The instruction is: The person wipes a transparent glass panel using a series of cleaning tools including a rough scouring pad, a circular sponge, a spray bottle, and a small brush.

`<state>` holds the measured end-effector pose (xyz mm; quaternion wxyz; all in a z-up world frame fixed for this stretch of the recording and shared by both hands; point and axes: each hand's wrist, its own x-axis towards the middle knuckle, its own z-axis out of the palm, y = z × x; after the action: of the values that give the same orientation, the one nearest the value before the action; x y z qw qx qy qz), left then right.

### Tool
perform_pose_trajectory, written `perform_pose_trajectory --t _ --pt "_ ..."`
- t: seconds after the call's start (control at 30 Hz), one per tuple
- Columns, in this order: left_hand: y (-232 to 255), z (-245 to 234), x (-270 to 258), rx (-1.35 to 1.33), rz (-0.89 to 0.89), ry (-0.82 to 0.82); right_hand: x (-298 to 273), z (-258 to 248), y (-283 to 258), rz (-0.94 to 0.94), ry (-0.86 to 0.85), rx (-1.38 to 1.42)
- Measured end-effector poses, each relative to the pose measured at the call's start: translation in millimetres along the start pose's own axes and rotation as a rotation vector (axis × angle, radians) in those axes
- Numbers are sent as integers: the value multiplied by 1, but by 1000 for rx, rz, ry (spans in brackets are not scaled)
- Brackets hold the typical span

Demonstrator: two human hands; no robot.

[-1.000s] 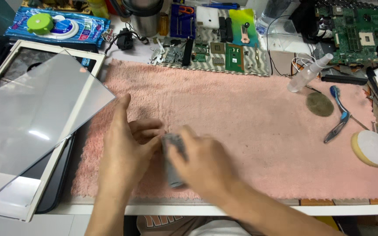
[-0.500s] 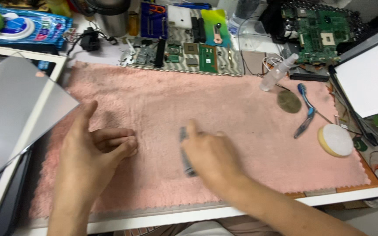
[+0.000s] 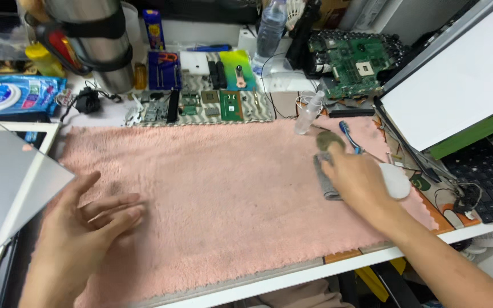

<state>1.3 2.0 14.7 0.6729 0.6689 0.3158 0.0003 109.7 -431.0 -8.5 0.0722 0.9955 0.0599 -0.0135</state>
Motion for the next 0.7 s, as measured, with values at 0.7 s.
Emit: perform_pose_trajectory --t 0.7 --pt "-22 -24 20 -70 107 -25 62 73 146 252 401 1184"
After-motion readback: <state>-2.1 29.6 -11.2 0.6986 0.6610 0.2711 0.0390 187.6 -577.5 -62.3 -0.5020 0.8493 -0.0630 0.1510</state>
